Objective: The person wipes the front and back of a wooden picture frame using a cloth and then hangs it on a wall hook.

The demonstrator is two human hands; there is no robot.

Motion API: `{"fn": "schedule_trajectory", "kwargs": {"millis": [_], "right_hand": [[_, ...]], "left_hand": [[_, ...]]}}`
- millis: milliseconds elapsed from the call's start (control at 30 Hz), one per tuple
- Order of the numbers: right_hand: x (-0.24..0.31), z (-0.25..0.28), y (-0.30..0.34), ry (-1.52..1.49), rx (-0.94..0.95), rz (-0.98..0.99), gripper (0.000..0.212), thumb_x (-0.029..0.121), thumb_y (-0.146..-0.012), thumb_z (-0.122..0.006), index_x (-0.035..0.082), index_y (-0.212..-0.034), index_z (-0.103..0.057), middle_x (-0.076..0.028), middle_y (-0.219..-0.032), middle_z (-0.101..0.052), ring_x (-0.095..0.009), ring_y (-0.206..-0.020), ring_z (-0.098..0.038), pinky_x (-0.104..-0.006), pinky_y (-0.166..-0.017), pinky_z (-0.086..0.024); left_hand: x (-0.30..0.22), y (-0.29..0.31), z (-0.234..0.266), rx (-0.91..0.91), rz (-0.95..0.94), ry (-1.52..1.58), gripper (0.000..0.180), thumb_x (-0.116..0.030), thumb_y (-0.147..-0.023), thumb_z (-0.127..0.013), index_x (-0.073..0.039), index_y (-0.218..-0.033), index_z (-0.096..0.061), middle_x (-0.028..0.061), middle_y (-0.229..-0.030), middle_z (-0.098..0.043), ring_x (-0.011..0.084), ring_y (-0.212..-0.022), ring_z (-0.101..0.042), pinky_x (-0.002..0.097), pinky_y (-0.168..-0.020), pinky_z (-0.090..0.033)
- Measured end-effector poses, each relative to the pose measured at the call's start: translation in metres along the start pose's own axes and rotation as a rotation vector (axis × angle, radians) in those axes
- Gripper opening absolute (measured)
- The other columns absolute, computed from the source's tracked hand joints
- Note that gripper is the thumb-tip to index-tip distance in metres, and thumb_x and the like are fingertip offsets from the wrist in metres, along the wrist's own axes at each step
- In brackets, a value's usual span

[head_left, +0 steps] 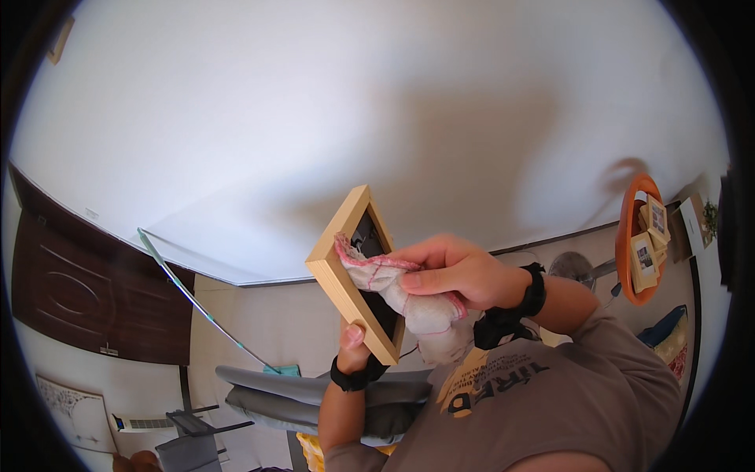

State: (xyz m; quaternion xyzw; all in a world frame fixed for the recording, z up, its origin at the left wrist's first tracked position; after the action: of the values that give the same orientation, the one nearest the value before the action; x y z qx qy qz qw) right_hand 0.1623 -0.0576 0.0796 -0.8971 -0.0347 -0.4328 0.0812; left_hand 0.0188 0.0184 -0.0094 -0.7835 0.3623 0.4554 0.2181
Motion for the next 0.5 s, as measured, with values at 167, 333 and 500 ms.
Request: {"fn": "schedule_trajectory", "kwargs": {"millis": [167, 333, 500], "right_hand": [[0.004, -0.009, -0.003, -0.148, 0.049, 0.019, 0.040, 0.012, -0.092, -0.050, -0.007, -0.126, -0.043, -0.009, -0.106, -0.058, -0.010, -0.092, -0.056, -0.0255, -0.080, -0.047], [0.002, 0.011, 0.002, -0.180, -0.126, 0.109, 0.043, 0.015, -0.092, -0.051, -0.004, -0.129, -0.042, -0.009, -0.103, -0.059, -0.010, -0.087, -0.058, -0.0243, -0.075, -0.048], [-0.022, 0.001, 0.010, -0.072, -0.028, -0.164, 0.040, 0.012, -0.091, -0.050, -0.003, -0.128, -0.043, -0.002, -0.087, -0.057, -0.002, -0.060, -0.050, -0.0172, -0.049, -0.039]], "left_hand": [[-0.011, -0.004, -0.013, -0.033, -0.058, 0.052, 0.083, -0.053, -0.067, -0.064, 0.003, -0.124, -0.042, 0.0172, -0.112, -0.056, 0.0278, -0.097, -0.058, 0.0391, -0.082, -0.050], [-0.019, -0.007, -0.005, -0.109, -0.122, 0.114, 0.082, -0.054, -0.069, -0.060, 0.003, -0.125, -0.043, 0.0179, -0.112, -0.056, 0.0295, -0.097, -0.059, 0.0395, -0.083, -0.050], [-0.017, -0.009, -0.002, -0.100, -0.181, 0.146, 0.084, -0.057, -0.070, -0.057, 0.003, -0.126, -0.041, 0.0184, -0.114, -0.055, 0.0305, -0.098, -0.058, 0.0400, -0.084, -0.049]]}}
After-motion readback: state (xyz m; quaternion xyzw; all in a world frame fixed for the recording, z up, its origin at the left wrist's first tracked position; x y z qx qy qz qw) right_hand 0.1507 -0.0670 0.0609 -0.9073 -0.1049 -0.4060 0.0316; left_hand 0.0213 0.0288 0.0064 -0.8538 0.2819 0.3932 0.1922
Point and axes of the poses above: each hand's wrist, its own y-axis away from the middle knuckle, its own z-axis out of the back of the hand, x = y × z, the point moved 4 cm from there along -y, towards the middle knuckle
